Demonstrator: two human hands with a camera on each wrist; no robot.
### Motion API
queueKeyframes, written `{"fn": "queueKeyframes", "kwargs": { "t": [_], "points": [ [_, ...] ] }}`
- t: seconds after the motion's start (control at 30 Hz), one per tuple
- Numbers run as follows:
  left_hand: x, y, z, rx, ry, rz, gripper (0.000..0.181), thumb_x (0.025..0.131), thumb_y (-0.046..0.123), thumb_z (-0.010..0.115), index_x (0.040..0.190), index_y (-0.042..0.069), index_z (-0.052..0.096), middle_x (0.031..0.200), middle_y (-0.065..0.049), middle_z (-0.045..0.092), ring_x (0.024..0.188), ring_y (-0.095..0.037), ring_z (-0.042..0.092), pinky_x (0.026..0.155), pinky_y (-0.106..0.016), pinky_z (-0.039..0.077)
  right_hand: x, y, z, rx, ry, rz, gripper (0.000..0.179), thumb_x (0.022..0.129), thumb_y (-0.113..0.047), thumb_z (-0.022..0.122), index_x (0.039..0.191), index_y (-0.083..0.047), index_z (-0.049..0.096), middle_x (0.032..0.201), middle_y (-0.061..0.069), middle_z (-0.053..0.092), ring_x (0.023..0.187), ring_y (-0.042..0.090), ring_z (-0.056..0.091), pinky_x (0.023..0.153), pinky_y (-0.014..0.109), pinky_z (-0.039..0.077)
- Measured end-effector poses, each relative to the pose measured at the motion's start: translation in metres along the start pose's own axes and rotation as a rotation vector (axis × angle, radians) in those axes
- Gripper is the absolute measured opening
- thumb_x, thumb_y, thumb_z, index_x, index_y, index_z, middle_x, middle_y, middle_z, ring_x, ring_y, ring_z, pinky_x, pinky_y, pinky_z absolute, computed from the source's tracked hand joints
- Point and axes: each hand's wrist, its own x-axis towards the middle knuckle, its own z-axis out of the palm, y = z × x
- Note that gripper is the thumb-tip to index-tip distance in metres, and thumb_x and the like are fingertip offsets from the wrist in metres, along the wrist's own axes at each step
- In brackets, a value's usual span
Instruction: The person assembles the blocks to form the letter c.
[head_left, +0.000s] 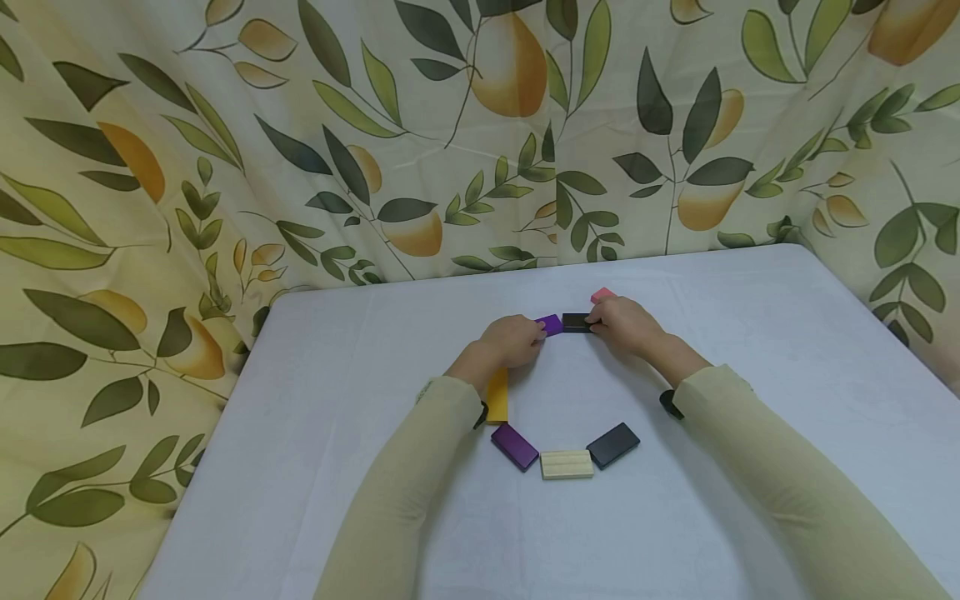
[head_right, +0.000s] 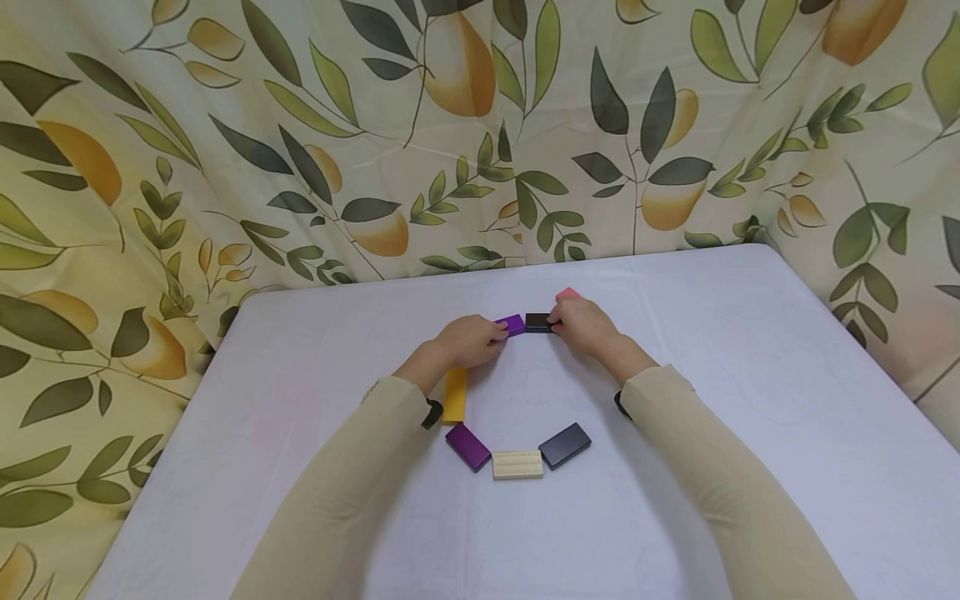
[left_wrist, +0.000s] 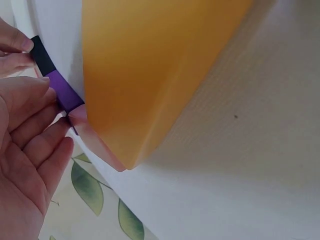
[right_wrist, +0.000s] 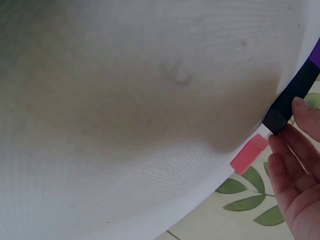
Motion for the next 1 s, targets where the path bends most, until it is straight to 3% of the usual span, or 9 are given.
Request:
{"fn": "queueKeyframes", "kwargs": {
  "t": [0.2, 0.47, 0.6, 0.67, 0.73, 0.77, 0.83, 0.9, 1.0],
  "points": [
    [0.002, 0.003, 0.001, -0.055, 0.035, -0.047, 0.034, 0.098, 0.022, 0.042, 0.130, 0.017, 0.054, 0.134, 0.003, 0.048, 0.121, -0.016, 0.046, 0.100, -0.028, 0.032, 0.001, 0.002, 0.000, 0.027, -0.016, 0.026, 0.015, 0.080, 0.006, 0.065, 0.095, 0.009, 0.068, 0.093, 0.020, 0.066, 0.089, 0.034, 0.061, 0.083, 0.047, 0.045],
    [0.006, 0.004, 0.002, -0.176, 0.085, -0.112, 0.030, 0.095, 0.018, 0.046, 0.120, 0.012, 0.063, 0.122, 0.000, 0.059, 0.114, -0.016, 0.051, 0.096, -0.029, 0.037, 0.005, 0.007, 0.001, 0.077, -0.029, 0.065, 0.013, 0.081, 0.002, 0.066, 0.092, 0.006, 0.070, 0.090, 0.017, 0.066, 0.089, 0.033, 0.060, 0.082, 0.046, 0.044],
    [0.005, 0.004, -0.001, -0.246, 0.098, -0.121, 0.025, 0.094, 0.016, 0.048, 0.085, 0.007, 0.069, 0.081, 0.001, 0.064, 0.076, -0.012, 0.055, 0.071, -0.021, 0.043, 0.009, 0.005, -0.002, 0.049, -0.052, 0.048, 0.012, 0.080, 0.001, 0.065, 0.090, 0.006, 0.071, 0.092, 0.017, 0.064, 0.095, 0.033, 0.057, 0.087, 0.046, 0.041],
    [0.003, 0.004, -0.003, -0.276, 0.100, -0.123, 0.029, 0.093, 0.016, 0.048, 0.067, 0.008, 0.058, 0.063, 0.001, 0.051, 0.060, -0.012, 0.044, 0.057, -0.021, 0.035, 0.011, 0.004, -0.006, 0.034, -0.061, 0.035, 0.012, 0.081, 0.000, 0.065, 0.090, 0.006, 0.070, 0.093, 0.018, 0.064, 0.097, 0.034, 0.056, 0.089, 0.047, 0.040],
    [0.002, 0.004, -0.005, -0.301, 0.098, -0.130, 0.032, 0.093, 0.015, 0.048, 0.062, 0.009, 0.047, 0.057, 0.001, 0.040, 0.055, -0.013, 0.036, 0.052, -0.023, 0.029, 0.013, 0.003, -0.010, 0.031, -0.061, 0.033, 0.013, 0.082, -0.001, 0.064, 0.091, 0.007, 0.070, 0.094, 0.018, 0.064, 0.096, 0.034, 0.056, 0.088, 0.047, 0.041],
    [0.001, 0.004, -0.006, -0.310, 0.097, -0.131, 0.032, 0.093, 0.016, 0.048, 0.062, 0.009, 0.047, 0.057, 0.001, 0.040, 0.055, -0.013, 0.037, 0.052, -0.023, 0.029, 0.014, 0.003, -0.012, 0.034, -0.057, 0.040, 0.014, 0.083, -0.002, 0.064, 0.092, 0.007, 0.069, 0.094, 0.019, 0.064, 0.094, 0.034, 0.057, 0.087, 0.047, 0.042],
    [0.001, 0.004, -0.006, -0.319, 0.105, -0.129, 0.027, 0.093, 0.016, 0.048, 0.071, 0.007, 0.060, 0.066, 0.002, 0.054, 0.064, -0.011, 0.049, 0.060, -0.019, 0.037, 0.014, 0.003, -0.017, 0.044, -0.042, 0.059, 0.017, 0.083, -0.002, 0.063, 0.095, 0.008, 0.068, 0.095, 0.020, 0.064, 0.093, 0.035, 0.057, 0.086, 0.047, 0.042],
    [0.000, 0.004, -0.005, -0.318, 0.103, -0.117, 0.024, 0.094, 0.017, 0.048, 0.094, 0.007, 0.069, 0.087, 0.001, 0.065, 0.085, -0.012, 0.058, 0.076, -0.020, 0.042, 0.014, 0.005, -0.021, 0.059, -0.032, 0.086, 0.019, 0.084, -0.001, 0.061, 0.099, 0.009, 0.066, 0.097, 0.022, 0.064, 0.094, 0.036, 0.058, 0.086, 0.048, 0.042],
    [-0.001, 0.006, -0.003, -0.311, 0.100, -0.096, 0.031, 0.094, 0.018, 0.049, 0.121, 0.010, 0.062, 0.118, -0.001, 0.061, 0.114, -0.016, 0.051, 0.096, -0.026, 0.036, 0.013, 0.010, -0.026, 0.076, -0.038, 0.118, 0.023, 0.084, -0.001, 0.059, 0.104, 0.009, 0.065, 0.099, 0.022, 0.065, 0.097, 0.037, 0.056, 0.087, 0.049, 0.040]
  ]
}}
